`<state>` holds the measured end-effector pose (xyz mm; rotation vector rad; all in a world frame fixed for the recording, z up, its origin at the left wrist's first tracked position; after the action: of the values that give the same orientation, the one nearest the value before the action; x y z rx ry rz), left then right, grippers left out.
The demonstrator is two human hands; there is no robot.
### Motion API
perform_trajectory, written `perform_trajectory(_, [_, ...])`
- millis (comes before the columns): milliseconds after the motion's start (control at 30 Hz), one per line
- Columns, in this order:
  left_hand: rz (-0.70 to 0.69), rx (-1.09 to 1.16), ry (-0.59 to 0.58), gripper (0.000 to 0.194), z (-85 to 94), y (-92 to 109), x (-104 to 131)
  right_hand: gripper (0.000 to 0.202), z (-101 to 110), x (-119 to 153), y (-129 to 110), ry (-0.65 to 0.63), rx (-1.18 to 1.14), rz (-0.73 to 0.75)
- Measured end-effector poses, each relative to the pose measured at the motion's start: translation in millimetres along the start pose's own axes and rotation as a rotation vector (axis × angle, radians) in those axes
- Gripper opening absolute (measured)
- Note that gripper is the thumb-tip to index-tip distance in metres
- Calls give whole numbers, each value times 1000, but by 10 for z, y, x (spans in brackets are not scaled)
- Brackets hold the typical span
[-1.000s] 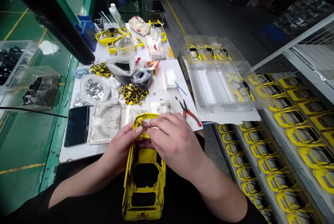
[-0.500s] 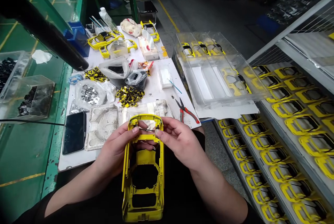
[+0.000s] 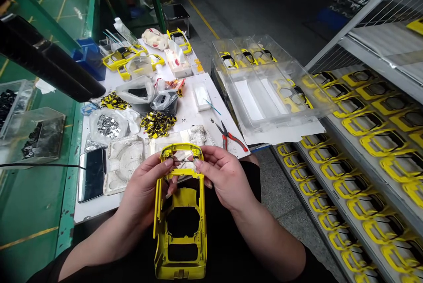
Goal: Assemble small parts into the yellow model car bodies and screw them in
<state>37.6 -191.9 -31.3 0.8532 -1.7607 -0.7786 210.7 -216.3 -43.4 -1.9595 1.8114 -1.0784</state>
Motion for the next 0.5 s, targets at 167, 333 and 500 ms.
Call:
perform_trajectory(167, [-5, -19, 24, 29, 0, -29, 3, 42, 28, 20, 33, 34, -4, 17])
perform_trajectory(333, [-17, -72, 54, 35, 6, -19, -22, 48, 93, 28, 72, 94, -24, 13])
perform_trajectory(500, [0, -69, 64, 40, -15, -48, -49, 49, 109, 35, 72, 123, -7, 4])
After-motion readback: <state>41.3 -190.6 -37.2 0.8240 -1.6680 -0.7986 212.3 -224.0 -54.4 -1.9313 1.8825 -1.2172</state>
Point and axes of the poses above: each hand's wrist, its own x-axis away from the middle knuckle, its own z-axis out of the back of the hand, y = z × x, the point moved 7 cm from there along -x, towards the middle knuckle, and after that the axes turned 15 degrees about -x, right-handed, at the moved point
